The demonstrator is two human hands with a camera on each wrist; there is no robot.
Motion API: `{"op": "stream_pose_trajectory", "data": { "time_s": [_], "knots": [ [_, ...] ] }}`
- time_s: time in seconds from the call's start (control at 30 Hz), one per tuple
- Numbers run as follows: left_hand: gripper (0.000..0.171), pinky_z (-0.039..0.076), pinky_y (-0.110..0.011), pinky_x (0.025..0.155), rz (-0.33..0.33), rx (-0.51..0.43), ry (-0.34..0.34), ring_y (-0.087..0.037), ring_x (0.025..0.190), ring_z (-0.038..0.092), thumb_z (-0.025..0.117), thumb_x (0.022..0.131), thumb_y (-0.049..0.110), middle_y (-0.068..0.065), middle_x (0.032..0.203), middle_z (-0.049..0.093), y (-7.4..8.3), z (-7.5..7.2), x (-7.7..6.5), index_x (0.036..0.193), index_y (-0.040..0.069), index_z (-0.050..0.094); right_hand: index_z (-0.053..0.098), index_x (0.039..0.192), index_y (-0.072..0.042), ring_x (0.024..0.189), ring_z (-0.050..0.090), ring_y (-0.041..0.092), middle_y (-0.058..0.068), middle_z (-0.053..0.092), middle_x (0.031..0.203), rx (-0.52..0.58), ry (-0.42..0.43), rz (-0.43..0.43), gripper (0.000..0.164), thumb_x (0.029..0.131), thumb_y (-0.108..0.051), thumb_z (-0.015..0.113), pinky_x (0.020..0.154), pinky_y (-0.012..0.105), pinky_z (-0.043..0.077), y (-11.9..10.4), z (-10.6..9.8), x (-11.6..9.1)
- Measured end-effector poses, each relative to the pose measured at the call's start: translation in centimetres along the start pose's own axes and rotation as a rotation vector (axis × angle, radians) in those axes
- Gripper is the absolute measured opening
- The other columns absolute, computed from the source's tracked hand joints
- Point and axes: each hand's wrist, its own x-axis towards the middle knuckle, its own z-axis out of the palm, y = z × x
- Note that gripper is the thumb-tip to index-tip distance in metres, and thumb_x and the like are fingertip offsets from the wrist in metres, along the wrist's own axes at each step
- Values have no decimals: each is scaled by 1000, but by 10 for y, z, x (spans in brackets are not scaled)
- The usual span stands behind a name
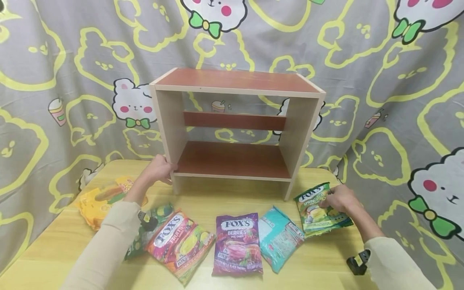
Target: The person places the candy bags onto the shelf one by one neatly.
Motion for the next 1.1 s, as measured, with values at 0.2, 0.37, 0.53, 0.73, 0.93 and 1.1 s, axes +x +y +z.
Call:
{"op": "stream_pose_trajectory", "data": {
  "time_s": [0.2, 0.37, 0.53, 0.73, 0.93, 1.1],
  "knots": [
    [50, 64, -45, 68, -1, 10, 6, -45, 107, 67, 57, 94, 15, -36, 126, 60, 1, 0, -1, 135, -13, 50, 47, 133, 24, 121, 44, 64, 48, 38, 141, -3, 10, -31, 83, 86, -37, 77, 89, 60, 53, -4, -3, -3],
    [50, 64, -45, 68, 3, 8, 5, -45, 107, 67, 57, 94, 15, -35, 126, 60, 1, -1, -1, 135, -12, 50, 47, 133, 24, 123, 43, 65, 48, 36, 142, -14, 33, -67, 81, 87, -36, 76, 88, 61, 53, -11, -10, -8],
    [48, 64, -43, 67, -3, 4, 12, -44, 105, 68, 58, 94, 16, -34, 124, 61, 0, 0, -1, 133, -12, 52, 47, 132, 25, 124, 40, 67, 47, 38, 141, -29, 47, -89, 84, 86, -38, 76, 91, 65, 51, -21, -14, -13],
    [49, 64, -44, 68, -2, 1, 10, -48, 109, 66, 57, 94, 16, -35, 127, 60, -1, 0, -1, 134, -12, 51, 64, 120, 15, 107, 58, 56, 39, 62, 120, -39, 63, -124, 64, 83, -35, 79, 82, 55, 55, -36, -17, -19],
    [48, 64, -44, 67, 5, 4, 14, -48, 109, 66, 57, 94, 16, -35, 125, 61, -1, 1, -1, 132, -12, 52, 73, 104, 2, 73, 51, 21, 4, 66, 80, 1, 42, -126, 40, 83, -31, 80, 65, 31, 42, -47, -14, -23],
    [48, 64, -43, 66, 11, -7, 11, -49, 109, 66, 57, 94, 15, -36, 123, 61, -1, 1, 0, 131, -14, 52, 73, 103, 1, 72, 51, 20, 2, 65, 77, -8, 48, -157, 37, 83, -30, 80, 65, 31, 43, -58, -11, -27]
  ]
}}
